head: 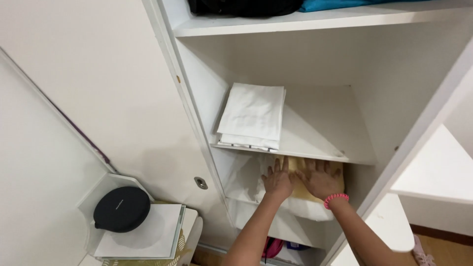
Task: The person retrieves folded clothes from a white closet shelf and places them on a bed. They then fold a beige t-shirt and a pink shirt on a pillow, smoothing the fabric and arranging the folded items.
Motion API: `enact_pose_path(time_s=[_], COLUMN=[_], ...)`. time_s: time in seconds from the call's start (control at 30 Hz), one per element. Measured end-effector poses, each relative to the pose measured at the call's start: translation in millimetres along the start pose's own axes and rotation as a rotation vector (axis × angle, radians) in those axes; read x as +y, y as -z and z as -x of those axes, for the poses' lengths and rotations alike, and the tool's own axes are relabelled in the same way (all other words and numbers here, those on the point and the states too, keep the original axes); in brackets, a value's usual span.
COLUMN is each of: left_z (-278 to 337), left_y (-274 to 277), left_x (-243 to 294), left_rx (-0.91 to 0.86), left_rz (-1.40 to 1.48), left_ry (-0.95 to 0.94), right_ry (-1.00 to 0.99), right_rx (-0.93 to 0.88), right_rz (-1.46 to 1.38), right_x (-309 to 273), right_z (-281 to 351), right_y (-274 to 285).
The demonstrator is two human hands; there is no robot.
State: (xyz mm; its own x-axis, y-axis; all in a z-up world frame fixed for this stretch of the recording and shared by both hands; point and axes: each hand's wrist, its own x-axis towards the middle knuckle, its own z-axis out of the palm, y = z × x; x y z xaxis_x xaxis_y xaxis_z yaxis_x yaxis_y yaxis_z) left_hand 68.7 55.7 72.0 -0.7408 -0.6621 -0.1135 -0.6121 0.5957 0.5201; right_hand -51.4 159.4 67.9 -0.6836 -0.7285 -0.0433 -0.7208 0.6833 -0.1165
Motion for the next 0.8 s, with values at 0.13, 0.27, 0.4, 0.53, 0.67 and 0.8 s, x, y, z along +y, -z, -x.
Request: enact_pose_path(time_s=[0.13,0.27,0.4,0.53,0.67,0.8], left_z=[38,95,131,154,150,123], left_y=[46,134,200,256,292,310], left_x=[27,69,101,123,148,178], left_rx=[-0.061,-0.071,-0.029,0.193,0.372,0.717], left_rz=[-0.111,-0.201,-0.228,-0.191,-0.127,-0.073], left_ry=[-0.147,-0.243,-0.288,-0.408,-0.457,-0.575], right_ry=[0.078,0.146,0.217,0.288,0.201,0.413], right_rx=[-0.085,-0.038,0.157,0.452,0.546,0.924], right_rz=[-0.019,-0.046,-0.095,-0.085,-0.106,0.018], right_x=[-28,-39,-54,-54,-58,-47], right_z=[48,91,139,160,162,136], right_y=[74,152,231,290,341,369])
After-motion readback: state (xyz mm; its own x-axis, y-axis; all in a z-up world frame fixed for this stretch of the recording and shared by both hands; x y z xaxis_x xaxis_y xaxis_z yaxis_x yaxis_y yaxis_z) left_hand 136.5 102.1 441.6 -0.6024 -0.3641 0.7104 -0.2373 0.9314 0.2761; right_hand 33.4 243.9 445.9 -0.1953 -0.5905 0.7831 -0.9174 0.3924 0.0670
